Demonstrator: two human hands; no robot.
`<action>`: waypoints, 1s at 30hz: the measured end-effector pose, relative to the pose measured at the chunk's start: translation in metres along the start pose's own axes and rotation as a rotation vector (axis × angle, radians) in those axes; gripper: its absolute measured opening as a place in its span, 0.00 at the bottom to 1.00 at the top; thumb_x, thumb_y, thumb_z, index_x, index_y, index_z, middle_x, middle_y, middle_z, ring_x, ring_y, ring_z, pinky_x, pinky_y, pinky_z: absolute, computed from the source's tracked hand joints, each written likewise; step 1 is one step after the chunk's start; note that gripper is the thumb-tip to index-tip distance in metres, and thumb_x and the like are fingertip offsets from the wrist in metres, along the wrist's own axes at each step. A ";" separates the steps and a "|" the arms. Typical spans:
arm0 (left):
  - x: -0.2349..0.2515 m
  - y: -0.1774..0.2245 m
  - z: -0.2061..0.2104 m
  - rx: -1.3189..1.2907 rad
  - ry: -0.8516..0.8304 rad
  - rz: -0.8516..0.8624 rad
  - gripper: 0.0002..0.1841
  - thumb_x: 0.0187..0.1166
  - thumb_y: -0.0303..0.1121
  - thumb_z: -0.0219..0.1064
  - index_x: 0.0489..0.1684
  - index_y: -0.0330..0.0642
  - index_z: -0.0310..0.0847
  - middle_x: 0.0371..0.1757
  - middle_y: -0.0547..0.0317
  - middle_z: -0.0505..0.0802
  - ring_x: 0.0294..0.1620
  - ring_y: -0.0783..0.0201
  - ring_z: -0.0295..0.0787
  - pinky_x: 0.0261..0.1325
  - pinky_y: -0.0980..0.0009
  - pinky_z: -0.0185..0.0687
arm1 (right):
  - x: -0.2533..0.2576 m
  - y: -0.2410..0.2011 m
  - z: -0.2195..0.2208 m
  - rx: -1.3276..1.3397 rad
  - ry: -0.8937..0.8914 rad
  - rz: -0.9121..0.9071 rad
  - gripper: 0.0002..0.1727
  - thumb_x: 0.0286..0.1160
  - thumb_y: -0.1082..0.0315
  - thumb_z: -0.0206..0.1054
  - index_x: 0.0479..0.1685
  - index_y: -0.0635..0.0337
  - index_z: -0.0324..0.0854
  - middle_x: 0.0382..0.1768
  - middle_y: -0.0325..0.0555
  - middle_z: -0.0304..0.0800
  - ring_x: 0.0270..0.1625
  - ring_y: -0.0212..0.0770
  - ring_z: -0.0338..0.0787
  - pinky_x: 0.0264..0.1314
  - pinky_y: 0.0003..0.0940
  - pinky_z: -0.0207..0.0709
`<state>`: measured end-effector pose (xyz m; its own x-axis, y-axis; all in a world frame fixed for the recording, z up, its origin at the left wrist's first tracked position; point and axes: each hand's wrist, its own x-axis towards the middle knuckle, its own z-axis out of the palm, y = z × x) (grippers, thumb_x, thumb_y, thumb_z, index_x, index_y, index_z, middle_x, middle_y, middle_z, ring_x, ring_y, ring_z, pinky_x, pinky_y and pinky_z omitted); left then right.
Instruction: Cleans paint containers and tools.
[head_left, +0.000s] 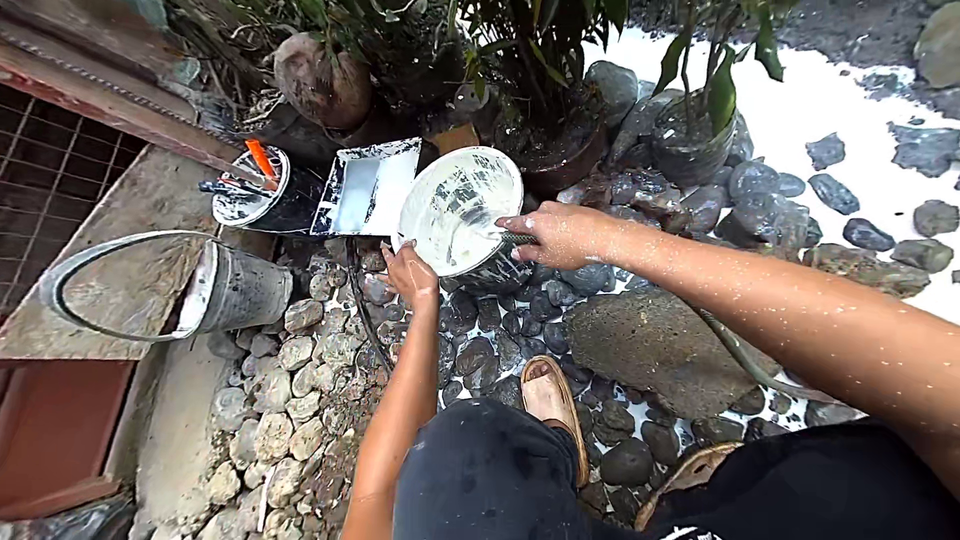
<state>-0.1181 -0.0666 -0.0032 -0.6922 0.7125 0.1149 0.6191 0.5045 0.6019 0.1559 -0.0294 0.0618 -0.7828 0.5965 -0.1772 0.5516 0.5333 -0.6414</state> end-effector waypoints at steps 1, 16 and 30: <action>-0.009 -0.001 0.002 0.025 0.032 0.146 0.27 0.92 0.41 0.42 0.64 0.34 0.87 0.87 0.35 0.72 0.92 0.31 0.53 0.91 0.36 0.42 | 0.003 0.000 0.007 -0.002 -0.010 -0.028 0.29 0.92 0.55 0.60 0.91 0.46 0.68 0.58 0.58 0.92 0.60 0.59 0.90 0.67 0.61 0.79; 0.025 -0.079 -0.022 0.231 -0.136 1.096 0.44 0.83 0.69 0.43 0.23 0.32 0.86 0.34 0.39 0.95 0.46 0.39 0.95 0.61 0.39 0.83 | 0.044 -0.053 0.074 -0.010 0.135 -0.036 0.16 0.88 0.59 0.63 0.61 0.59 0.86 0.58 0.59 0.83 0.51 0.57 0.91 0.51 0.54 0.86; 0.059 -0.116 -0.042 0.304 -0.459 1.230 0.21 0.87 0.37 0.53 0.48 0.26 0.86 0.56 0.32 0.92 0.69 0.31 0.85 0.85 0.34 0.60 | 0.061 -0.008 0.065 0.009 0.146 -0.074 0.13 0.85 0.66 0.66 0.61 0.59 0.87 0.50 0.57 0.94 0.58 0.59 0.93 0.63 0.60 0.82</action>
<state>-0.2466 -0.1038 -0.0335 0.5159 0.8450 0.1408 0.8423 -0.5304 0.0963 0.0850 -0.0358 0.0074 -0.7707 0.6370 -0.0192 0.4909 0.5743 -0.6551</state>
